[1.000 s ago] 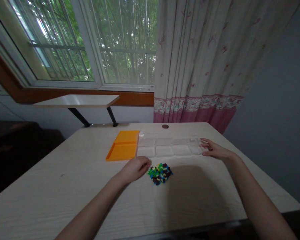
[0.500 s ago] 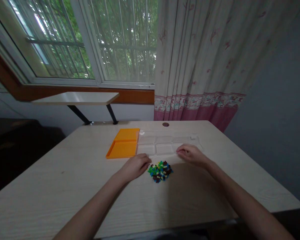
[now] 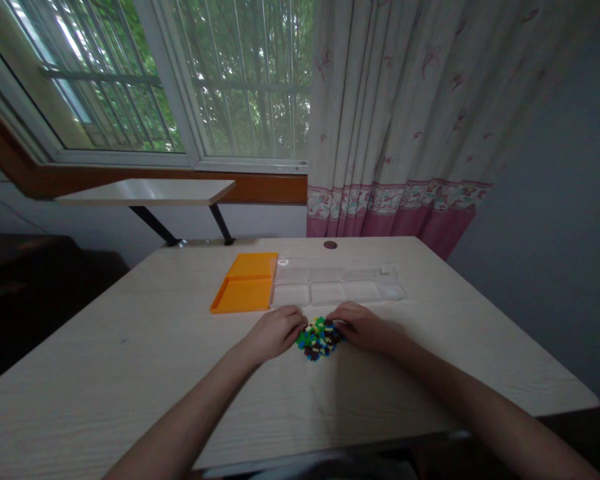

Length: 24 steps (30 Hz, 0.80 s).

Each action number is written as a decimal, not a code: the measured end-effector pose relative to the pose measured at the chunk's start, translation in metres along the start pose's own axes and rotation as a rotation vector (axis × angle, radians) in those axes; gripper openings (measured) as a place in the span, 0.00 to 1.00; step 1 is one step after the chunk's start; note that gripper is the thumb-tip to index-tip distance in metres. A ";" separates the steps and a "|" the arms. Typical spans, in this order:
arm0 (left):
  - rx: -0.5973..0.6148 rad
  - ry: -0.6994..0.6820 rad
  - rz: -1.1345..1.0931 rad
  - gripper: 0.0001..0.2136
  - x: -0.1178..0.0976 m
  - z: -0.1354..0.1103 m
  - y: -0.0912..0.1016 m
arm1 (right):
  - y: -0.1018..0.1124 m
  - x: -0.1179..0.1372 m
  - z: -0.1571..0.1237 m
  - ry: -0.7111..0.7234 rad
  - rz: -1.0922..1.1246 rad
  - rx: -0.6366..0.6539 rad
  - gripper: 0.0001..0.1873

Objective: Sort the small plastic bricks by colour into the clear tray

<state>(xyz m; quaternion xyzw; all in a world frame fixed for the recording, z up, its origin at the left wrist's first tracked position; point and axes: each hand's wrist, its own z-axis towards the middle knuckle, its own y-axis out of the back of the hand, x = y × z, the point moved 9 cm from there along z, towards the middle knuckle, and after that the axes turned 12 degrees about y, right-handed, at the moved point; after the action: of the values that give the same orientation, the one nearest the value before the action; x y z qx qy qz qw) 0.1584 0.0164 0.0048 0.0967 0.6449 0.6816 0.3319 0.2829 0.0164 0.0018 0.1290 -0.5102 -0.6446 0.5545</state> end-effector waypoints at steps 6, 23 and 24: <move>0.024 -0.038 -0.034 0.12 -0.007 -0.002 0.002 | 0.000 0.001 0.001 0.008 0.016 -0.001 0.13; -0.021 -0.080 0.029 0.10 -0.012 0.000 0.001 | -0.001 0.002 0.000 0.034 -0.025 -0.011 0.12; -0.034 -0.067 0.030 0.10 -0.011 0.000 0.002 | -0.001 0.001 0.000 0.034 -0.024 -0.012 0.12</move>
<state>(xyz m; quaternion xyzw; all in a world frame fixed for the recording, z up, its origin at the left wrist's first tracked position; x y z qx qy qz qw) 0.1665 0.0104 0.0100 0.1234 0.6204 0.6937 0.3445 0.2812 0.0152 0.0014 0.1427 -0.4952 -0.6522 0.5560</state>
